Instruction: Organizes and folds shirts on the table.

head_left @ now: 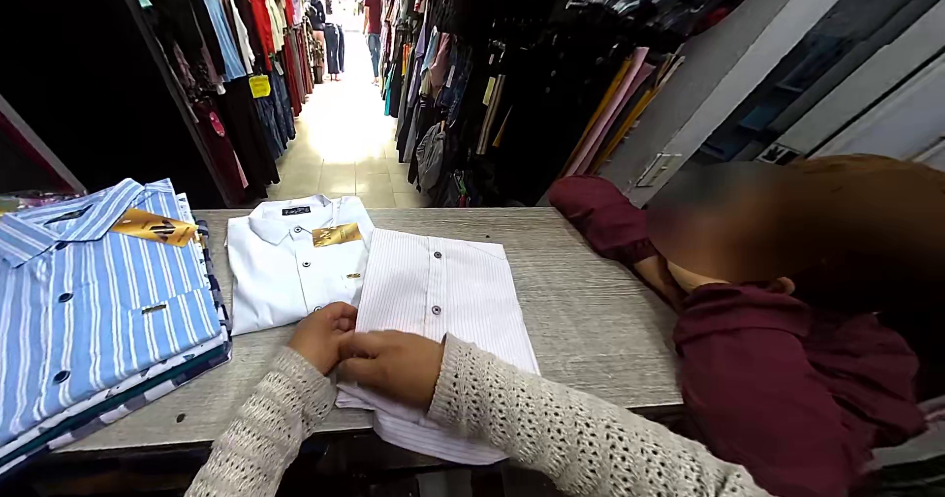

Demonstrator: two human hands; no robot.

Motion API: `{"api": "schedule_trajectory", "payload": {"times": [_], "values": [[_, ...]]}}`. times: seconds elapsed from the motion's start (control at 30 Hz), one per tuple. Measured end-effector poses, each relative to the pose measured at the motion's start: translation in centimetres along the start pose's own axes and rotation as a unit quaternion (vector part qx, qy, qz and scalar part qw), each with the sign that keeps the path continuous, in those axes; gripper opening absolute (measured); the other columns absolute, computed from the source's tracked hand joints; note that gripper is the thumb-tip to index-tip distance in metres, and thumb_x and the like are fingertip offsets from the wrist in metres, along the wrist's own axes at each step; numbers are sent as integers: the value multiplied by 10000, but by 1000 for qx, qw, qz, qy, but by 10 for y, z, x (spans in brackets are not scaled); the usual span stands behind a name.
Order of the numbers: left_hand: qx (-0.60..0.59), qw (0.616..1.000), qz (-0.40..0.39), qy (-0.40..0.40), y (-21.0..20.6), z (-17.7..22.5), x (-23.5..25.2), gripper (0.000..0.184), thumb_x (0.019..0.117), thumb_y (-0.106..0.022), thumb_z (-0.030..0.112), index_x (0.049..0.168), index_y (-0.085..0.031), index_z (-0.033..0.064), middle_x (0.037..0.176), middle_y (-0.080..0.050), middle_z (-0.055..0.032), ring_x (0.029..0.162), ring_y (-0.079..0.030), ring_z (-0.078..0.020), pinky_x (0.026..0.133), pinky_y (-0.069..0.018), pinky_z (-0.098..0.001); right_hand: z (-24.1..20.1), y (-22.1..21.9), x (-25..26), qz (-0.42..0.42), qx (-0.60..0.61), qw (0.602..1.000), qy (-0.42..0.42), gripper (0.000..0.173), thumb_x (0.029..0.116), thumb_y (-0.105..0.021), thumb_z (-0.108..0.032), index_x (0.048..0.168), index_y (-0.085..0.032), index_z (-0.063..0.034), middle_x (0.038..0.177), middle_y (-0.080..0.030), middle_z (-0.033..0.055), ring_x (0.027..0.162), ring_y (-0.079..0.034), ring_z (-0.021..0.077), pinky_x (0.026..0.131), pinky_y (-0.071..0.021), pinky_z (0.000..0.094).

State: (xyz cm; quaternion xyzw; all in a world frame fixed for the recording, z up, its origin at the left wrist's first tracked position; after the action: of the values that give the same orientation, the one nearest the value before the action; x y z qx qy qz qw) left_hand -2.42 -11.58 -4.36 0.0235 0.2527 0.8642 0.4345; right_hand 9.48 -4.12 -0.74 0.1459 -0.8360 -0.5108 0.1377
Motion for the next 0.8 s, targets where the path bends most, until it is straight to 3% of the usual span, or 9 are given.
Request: {"api": "schedule_trajectory", "payload": {"times": [0.07,0.1,0.2,0.27,0.37,0.43,0.53,0.67,0.8], "values": [[-3,997,46,-68,1,-12,-7,353,928,-695,65,1248,-595,-47,1106,-694,-161,910,-703,-184,810,-579,-356,-9,2,-16,-74,16,996,-44,331,1054,-476,-53,1338,-614,45,1418,-574,262,1330,-542,439,1128,-379,584],[18,986,68,-149,1,-20,-14,421,913,-702,123,1283,-596,-45,1200,-683,-178,983,-711,-190,821,-593,-343,-14,3,-28,-88,21,995,-51,354,1052,-509,-90,1375,-594,29,1454,-554,244,1386,-497,419,1173,-321,587],[115,907,50,-402,-5,-33,-45,470,1007,-565,385,1330,-658,57,1430,-579,-220,1312,-589,-267,1067,-497,-402,-16,5,-85,20,10,1000,6,411,987,-649,-241,1322,-646,-2,1386,-625,202,1341,-559,387,1130,-381,626],[194,866,35,-460,-8,-38,-65,448,1017,-543,451,1327,-677,156,1415,-604,-187,1310,-593,-307,1059,-499,-486,-8,3,-134,105,-7,994,-2,505,975,-641,-363,1377,-614,-57,1431,-599,158,1386,-523,326,1145,-364,615],[262,851,47,-453,-10,-42,-84,445,927,-690,336,1330,-674,147,1360,-657,-140,1271,-625,-311,1015,-513,-513,18,-13,-195,217,-120,965,-90,722,936,-597,-600,1516,-478,-186,1528,-518,104,1439,-463,276,1132,-388,591],[282,844,86,-447,-13,-39,-90,395,907,-725,270,1282,-703,149,1285,-700,-127,1218,-658,-278,1000,-521,-457,36,-32,-221,270,-198,933,-132,608,959,-588,-482,1513,-478,-258,1528,-525,38,1432,-473,228,1132,-406,541],[297,822,159,-460,-23,-37,-92,305,924,-710,324,1195,-716,185,1129,-724,-83,1114,-664,-215,952,-516,-335,46,-45,-235,346,-218,903,-131,382,1077,-415,-286,1422,-578,-286,1455,-595,-59,1407,-485,107,1186,-353,384],[310,808,199,-460,-33,-28,-91,395,845,-755,280,1224,-717,174,863,-675,-91,832,-663,-235,785,-537,-304,44,-46,-234,384,-172,901,-103,348,1087,-388,-243,1336,-630,-258,1405,-627,-64,1405,-482,96,1215,-312,391],[285,826,159,-460,-33,-23,-93,333,853,-749,158,1184,-770,191,781,-637,-117,751,-644,-232,727,-530,-300,40,-45,-234,390,-158,903,-82,293,1091,-416,-253,1255,-657,-232,1383,-636,-73,1401,-485,89,1223,-313,400]]}}
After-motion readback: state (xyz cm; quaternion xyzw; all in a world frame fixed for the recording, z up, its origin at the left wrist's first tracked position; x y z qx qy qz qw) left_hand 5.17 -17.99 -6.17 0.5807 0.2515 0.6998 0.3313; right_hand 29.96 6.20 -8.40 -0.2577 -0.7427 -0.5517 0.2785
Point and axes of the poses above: each hand's wrist, its own x-axis towards the middle knuckle, its own y-axis out of the back of the hand, z = x × y, the point moved 4 cm from there along x, towards the middle knuckle
